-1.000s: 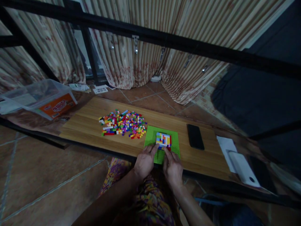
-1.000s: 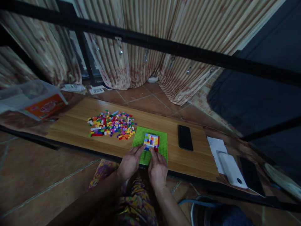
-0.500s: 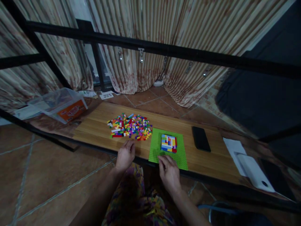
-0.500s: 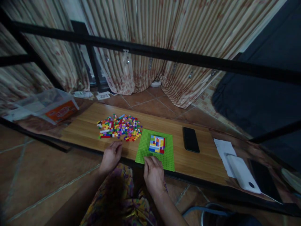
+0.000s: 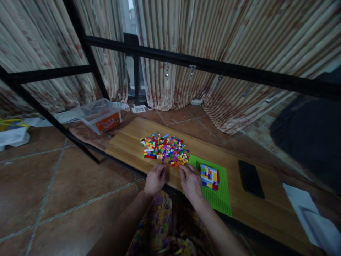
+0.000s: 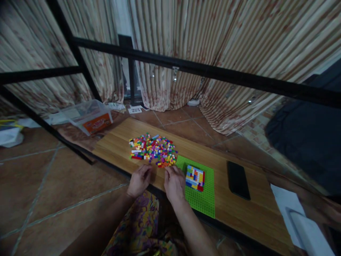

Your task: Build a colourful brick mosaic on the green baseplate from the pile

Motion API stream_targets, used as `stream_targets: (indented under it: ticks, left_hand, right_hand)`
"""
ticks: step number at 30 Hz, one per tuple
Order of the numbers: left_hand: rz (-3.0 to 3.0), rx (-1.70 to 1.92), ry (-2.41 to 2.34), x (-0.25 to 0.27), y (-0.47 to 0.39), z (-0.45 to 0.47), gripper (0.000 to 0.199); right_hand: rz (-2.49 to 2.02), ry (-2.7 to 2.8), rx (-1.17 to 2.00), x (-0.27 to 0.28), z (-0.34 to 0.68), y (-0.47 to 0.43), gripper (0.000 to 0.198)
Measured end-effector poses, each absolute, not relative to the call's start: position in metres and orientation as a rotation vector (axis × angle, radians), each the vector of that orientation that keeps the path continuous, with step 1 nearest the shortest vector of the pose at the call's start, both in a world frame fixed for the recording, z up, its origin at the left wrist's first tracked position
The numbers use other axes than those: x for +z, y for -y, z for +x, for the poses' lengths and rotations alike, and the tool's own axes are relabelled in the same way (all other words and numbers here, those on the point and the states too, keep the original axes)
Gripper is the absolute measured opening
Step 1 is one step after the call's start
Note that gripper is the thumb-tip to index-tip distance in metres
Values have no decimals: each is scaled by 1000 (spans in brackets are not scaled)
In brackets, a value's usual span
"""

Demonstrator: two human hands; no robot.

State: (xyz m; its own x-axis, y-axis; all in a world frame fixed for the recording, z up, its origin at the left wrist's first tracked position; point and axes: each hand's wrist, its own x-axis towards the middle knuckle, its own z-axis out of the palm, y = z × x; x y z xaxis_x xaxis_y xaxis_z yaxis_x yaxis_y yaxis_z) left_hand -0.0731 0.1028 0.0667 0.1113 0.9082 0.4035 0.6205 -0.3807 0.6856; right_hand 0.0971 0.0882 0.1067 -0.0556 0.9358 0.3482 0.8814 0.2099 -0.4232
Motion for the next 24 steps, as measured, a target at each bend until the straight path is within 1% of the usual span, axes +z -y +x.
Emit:
stream_targets:
  ticks: [8, 16, 21, 24]
  left_hand:
    - [2075, 1117, -1420, 62, -99, -75, 34]
    - [2092, 1064, -1458, 60, -98, -74, 29]
    - [2084, 1064, -1401, 57, -97, -74, 38]
    - [2084, 1058, -1387, 54, -98, -74, 37]
  right_hand:
    - [-1647, 2061, 122, 108, 81, -127, 26]
    - [-1467, 2250, 158, 117, 41, -170, 26]
    - [-1335, 2391, 198, 118, 12, -194, 26]
    - [-1308, 2453, 196, 114, 6, -202, 26]
